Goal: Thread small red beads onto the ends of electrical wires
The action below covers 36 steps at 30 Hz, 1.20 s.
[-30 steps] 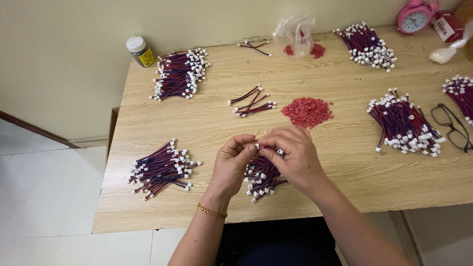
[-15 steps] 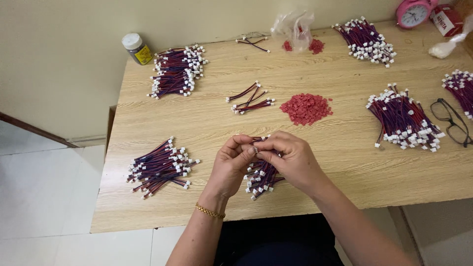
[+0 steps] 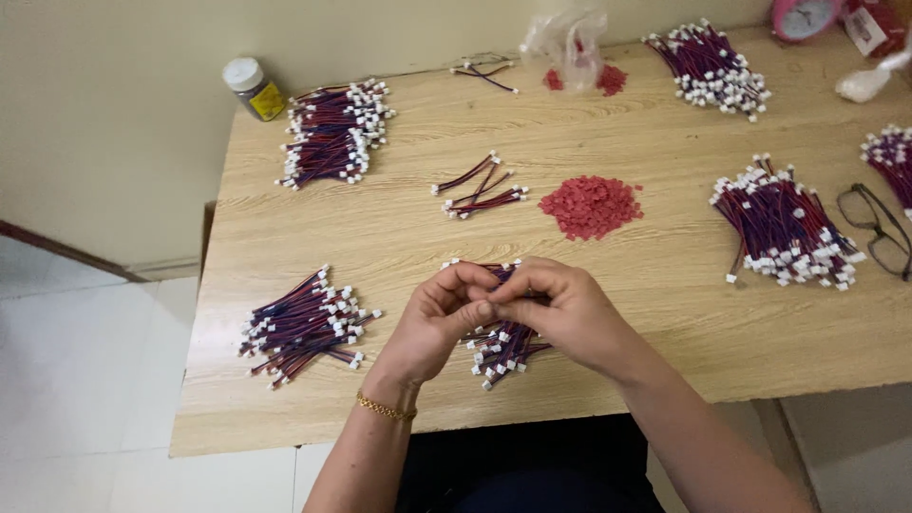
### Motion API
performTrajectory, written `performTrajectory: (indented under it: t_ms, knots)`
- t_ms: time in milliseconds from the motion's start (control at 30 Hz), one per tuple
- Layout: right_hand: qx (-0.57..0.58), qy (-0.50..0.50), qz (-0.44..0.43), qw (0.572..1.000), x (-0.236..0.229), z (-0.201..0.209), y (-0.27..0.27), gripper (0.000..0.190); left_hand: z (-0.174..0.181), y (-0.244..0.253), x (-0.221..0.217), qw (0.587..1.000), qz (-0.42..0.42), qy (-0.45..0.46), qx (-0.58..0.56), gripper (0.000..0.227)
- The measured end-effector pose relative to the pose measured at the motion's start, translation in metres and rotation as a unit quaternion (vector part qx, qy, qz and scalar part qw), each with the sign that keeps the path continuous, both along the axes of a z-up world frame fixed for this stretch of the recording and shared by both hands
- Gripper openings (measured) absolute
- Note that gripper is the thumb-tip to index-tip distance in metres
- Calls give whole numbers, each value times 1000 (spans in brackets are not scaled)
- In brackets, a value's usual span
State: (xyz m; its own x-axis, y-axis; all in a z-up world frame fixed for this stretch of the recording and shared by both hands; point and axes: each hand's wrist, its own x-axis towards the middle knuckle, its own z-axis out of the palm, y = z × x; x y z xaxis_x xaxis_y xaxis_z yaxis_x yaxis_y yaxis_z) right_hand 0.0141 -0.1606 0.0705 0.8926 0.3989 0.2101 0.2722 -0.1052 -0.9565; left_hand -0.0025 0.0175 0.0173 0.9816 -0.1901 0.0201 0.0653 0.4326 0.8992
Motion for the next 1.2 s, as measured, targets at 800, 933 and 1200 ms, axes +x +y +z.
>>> performTrajectory:
  t_ms: [800,933,1200]
  knots:
    - [-456,6,-318,831,97,-114,-97,27,-69,33,119,856,263,-94,436,27]
    - [-486,-10,-319,814,101,-135,-105,24,-58,41,78,826,211,-87,515,20]
    - [-333,-37,-340,879,83,-120,-101,16,-68,33,33,765,117,-172,609,24]
